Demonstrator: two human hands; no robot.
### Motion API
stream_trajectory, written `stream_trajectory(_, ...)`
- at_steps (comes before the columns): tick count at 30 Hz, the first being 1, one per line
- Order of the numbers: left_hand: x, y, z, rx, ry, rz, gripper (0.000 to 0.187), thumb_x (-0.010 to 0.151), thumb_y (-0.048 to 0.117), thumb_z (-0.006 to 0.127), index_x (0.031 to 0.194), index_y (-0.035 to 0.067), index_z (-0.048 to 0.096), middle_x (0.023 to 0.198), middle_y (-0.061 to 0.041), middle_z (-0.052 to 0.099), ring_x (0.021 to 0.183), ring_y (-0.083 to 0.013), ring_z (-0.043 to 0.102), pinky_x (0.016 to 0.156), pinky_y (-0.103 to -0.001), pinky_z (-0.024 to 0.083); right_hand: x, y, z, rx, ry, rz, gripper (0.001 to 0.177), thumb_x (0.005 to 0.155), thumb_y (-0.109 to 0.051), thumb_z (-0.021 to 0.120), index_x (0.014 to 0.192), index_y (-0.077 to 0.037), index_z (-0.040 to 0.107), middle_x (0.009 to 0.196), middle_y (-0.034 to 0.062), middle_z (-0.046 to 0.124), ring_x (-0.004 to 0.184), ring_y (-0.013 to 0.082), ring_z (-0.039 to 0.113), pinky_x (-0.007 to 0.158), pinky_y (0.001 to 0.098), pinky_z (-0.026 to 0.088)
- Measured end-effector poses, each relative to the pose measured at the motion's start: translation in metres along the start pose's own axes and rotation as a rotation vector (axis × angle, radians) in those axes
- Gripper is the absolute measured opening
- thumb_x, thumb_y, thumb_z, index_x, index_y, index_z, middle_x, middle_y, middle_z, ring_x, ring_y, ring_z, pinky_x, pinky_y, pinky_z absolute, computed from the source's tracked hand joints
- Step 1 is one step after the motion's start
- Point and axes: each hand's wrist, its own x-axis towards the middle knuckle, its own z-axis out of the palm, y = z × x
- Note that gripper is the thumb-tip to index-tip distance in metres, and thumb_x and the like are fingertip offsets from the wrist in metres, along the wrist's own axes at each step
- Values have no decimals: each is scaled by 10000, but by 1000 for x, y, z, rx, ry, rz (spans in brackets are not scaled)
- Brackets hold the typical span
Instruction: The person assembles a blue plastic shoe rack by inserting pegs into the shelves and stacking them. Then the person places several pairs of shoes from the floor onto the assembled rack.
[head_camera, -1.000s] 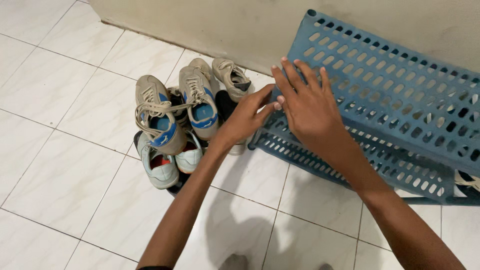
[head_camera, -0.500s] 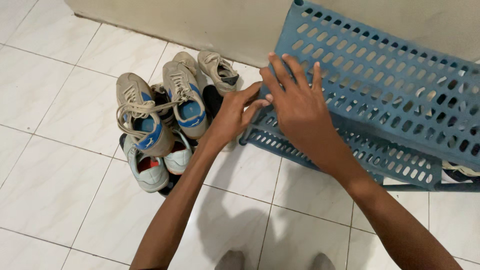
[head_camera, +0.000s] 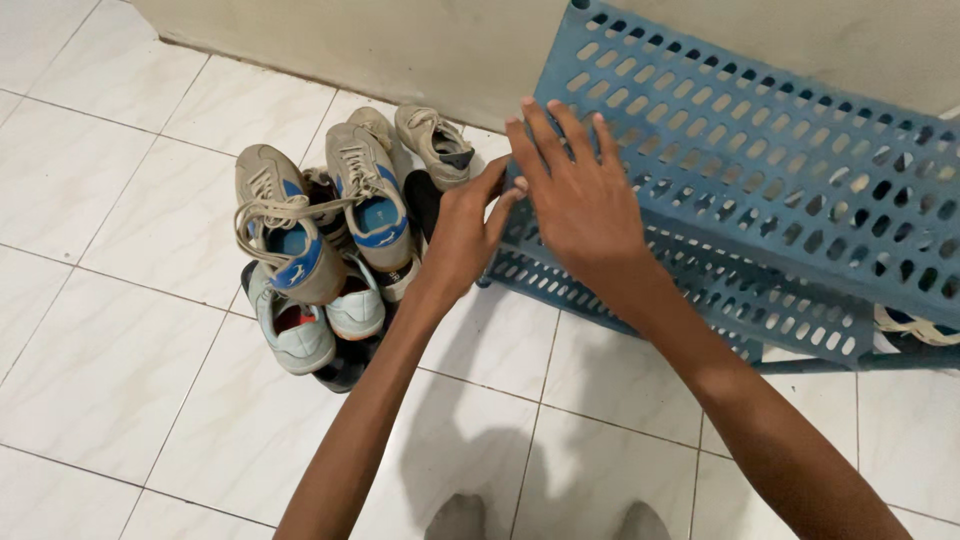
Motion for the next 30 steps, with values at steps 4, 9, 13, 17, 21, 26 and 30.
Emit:
stream_trajectory(4,-9,10,11,61,149,24,389,1006,66,653,1367,-36,552,1259,-259,689,1157,-378,720,971,-411,581,-9,2,9,-9,130,-66,540,1065,-169,650,1537,26,474,1554,183,508,1427,344,480,1221,522,348)
stream_trajectory(9,-26,30,12,212,239,80,424,1018,50,650,1408,-59,528,1361,-248,630,1212,-396,663,1027,-426,543,-28,-7,5,103,237,-142,522,989,-84,716,1456,84,551,1492,227,558,1424,347,503,1247,499,343)
stream_trajectory(13,-39,38,23,367,348,180,340,1003,29,685,1322,-21,582,1268,-206,616,1179,-377,626,1000,-438,526,-52,3,-7,106,246,-153,437,941,-55,709,1351,73,632,1475,221,587,1421,344,514,1229,472,375)
stream_trajectory(17,-50,30,37,363,110,271,324,957,14,709,1267,1,617,1224,-153,624,1144,-346,620,964,-435,528,-90,17,-7,76,235,-186,265,964,-63,715,1209,36,696,1440,180,619,1399,314,550,1205,445,426)
stream_trajectory(21,-53,10,64,413,-152,397,366,912,49,731,1259,11,622,1244,-151,617,1200,-348,599,1031,-457,499,-138,31,6,16,115,-82,235,903,-100,694,1108,13,711,1288,146,669,1222,291,624,1080,446,503)
stream_trajectory(26,-52,-11,111,576,-344,480,451,835,82,698,1282,43,647,1294,-170,631,1240,-366,576,997,-462,469,-199,57,14,-124,-153,134,281,862,-160,680,1093,-1,696,1089,146,682,1016,293,646,862,427,525)
stream_trajectory(30,-57,-21,145,744,-439,565,473,842,85,663,1314,73,639,1349,-139,629,1263,-317,585,1027,-422,482,-248,70,19,-168,-281,265,264,917,-127,668,1166,-42,681,1070,99,667,1013,280,635,885,409,546)
